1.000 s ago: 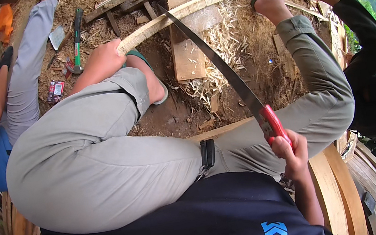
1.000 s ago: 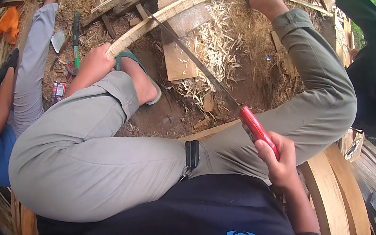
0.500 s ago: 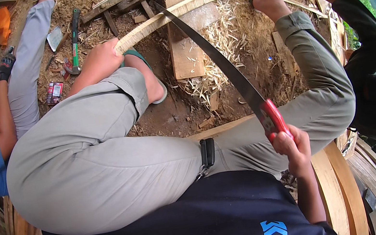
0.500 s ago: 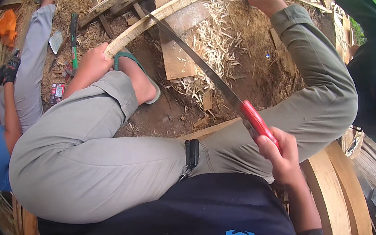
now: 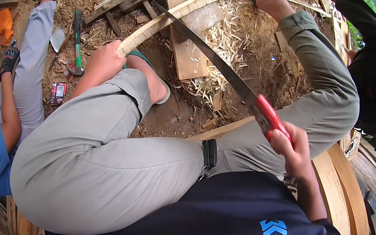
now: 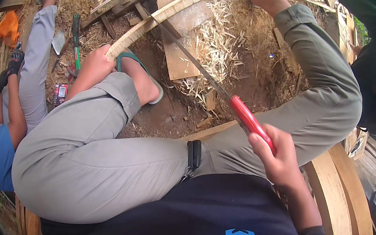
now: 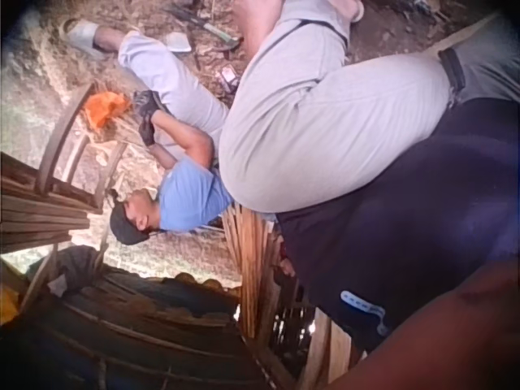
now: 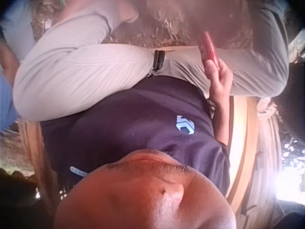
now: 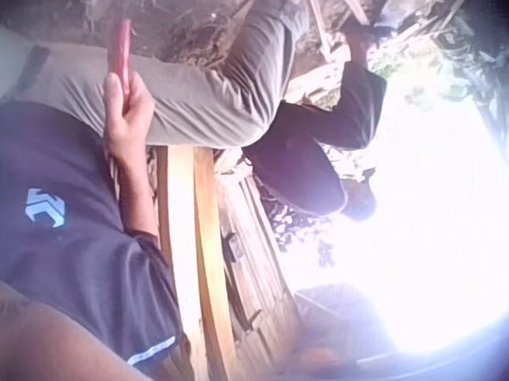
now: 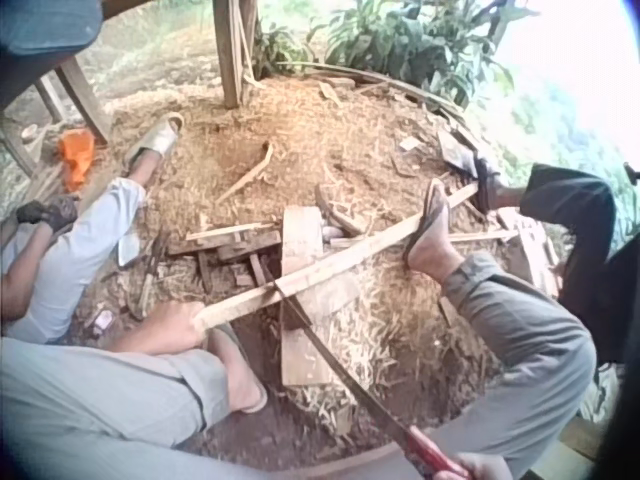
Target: The person sits on the ground and uses a red hand saw to cut a thin wooden strip. The strip is held in place by the person's feet and rests on a small wooden block. The person saws back and forth repeatedly to cut through the wood.
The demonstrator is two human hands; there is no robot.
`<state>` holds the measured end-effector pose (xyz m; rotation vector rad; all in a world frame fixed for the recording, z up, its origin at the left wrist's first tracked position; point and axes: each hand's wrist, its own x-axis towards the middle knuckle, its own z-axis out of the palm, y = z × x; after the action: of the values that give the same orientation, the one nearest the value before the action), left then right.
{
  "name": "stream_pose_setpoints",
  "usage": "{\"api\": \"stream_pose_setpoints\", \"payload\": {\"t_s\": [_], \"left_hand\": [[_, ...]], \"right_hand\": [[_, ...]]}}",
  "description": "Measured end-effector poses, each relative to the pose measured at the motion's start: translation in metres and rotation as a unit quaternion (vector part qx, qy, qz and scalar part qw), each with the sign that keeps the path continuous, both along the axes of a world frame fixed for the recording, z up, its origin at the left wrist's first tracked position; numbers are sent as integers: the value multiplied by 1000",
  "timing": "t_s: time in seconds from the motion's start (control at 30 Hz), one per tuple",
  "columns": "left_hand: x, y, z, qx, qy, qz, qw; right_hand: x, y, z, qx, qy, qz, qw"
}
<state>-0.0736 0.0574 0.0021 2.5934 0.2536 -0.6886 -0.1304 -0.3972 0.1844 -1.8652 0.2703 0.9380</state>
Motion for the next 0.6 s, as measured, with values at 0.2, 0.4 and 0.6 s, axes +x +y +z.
{"api": "stream_pose_setpoints", "payload": {"t_s": [0.2,0.4,0.6], "left_hand": [[10,-8,-4,33,-16,-53,998],[4,-4,-6,17,25,-14,999],[19,-8,-3,2,2,-22,1000]], "right_hand": [[26,41,-53,22,-49,-5,999],[-13,-19,2,-11,45,-21,999],[23,12,-47,-3,-51,29,998]]}}
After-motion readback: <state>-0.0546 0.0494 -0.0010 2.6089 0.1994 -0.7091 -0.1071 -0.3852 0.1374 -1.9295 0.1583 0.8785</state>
